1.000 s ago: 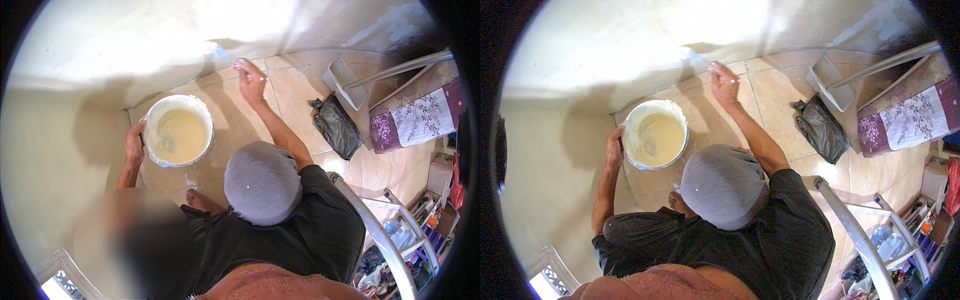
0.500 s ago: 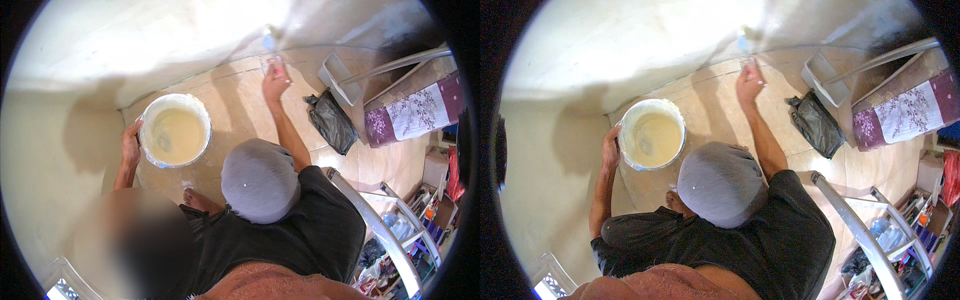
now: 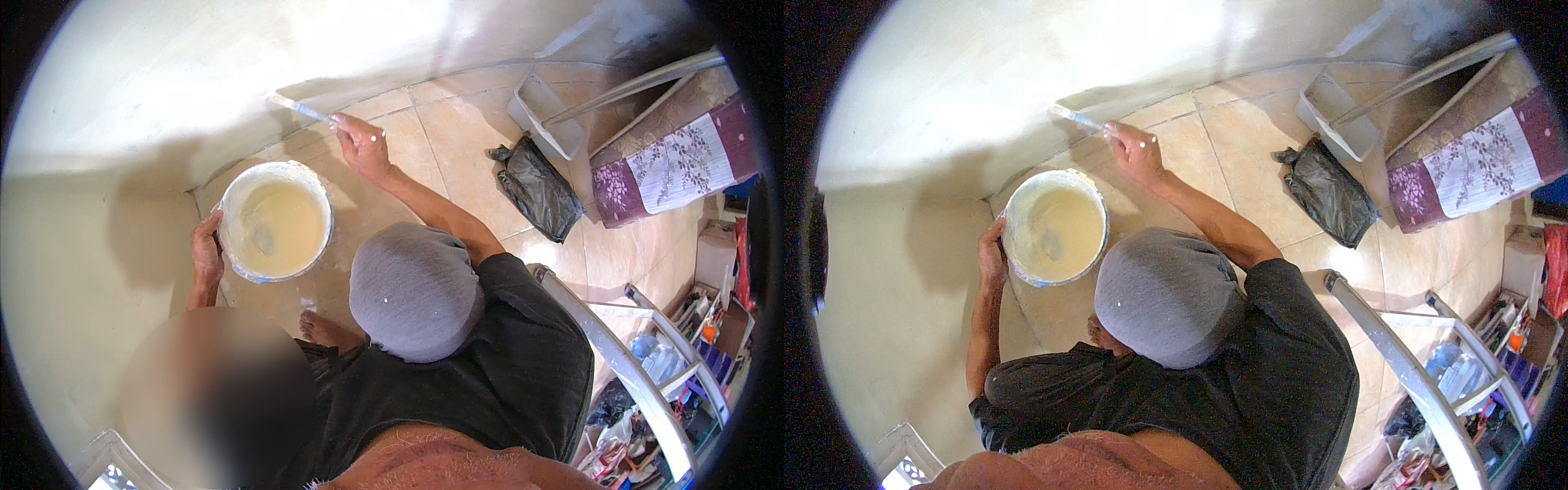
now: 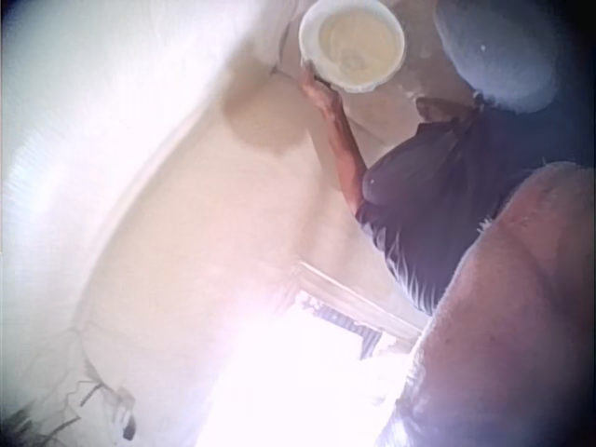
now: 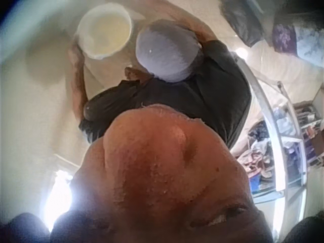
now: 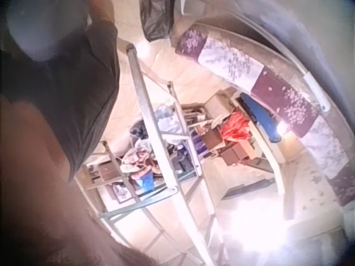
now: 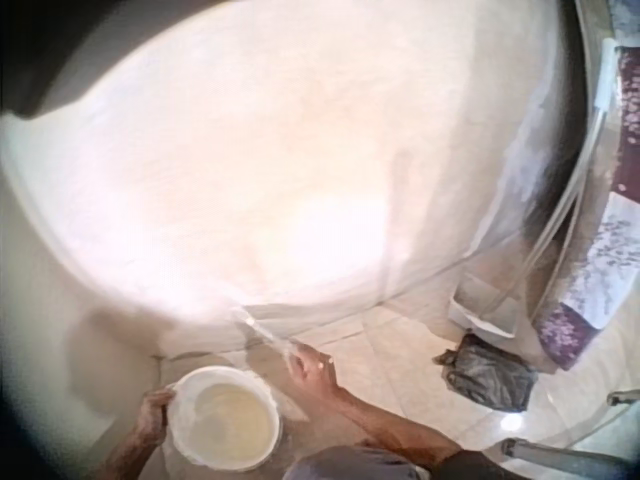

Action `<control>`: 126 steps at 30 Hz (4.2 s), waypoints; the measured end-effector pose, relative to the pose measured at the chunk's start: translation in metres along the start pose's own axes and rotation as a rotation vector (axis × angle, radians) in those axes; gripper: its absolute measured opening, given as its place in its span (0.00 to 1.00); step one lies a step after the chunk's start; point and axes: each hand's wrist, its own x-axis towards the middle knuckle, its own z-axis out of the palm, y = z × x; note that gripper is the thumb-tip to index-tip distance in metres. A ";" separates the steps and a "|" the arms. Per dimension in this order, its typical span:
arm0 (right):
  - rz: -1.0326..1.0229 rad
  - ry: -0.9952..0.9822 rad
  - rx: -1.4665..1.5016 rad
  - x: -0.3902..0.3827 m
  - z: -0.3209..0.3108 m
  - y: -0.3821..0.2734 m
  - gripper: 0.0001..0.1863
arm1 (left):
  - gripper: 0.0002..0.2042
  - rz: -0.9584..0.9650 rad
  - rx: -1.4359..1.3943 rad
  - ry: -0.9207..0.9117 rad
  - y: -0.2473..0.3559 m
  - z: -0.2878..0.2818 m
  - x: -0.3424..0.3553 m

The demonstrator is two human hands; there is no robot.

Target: The person paints a wall and ceiling using a brush, dipping it into a bucket of paint and applying it to the surfaces.

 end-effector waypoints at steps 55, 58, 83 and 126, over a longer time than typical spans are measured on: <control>0.282 0.578 -0.482 0.038 -0.127 0.090 0.18 | 0.23 0.016 0.045 -0.031 0.000 -0.006 0.011; 0.252 0.348 -0.166 0.009 -0.070 0.047 0.17 | 0.22 0.029 0.015 -0.009 0.003 0.000 0.006; 0.403 0.785 -0.509 0.073 -0.233 0.127 0.14 | 0.22 0.030 -0.003 -0.090 0.005 -0.001 0.006; -0.707 -1.389 -0.289 0.002 0.038 -0.129 0.14 | 0.21 0.192 0.509 0.131 0.018 0.025 -0.002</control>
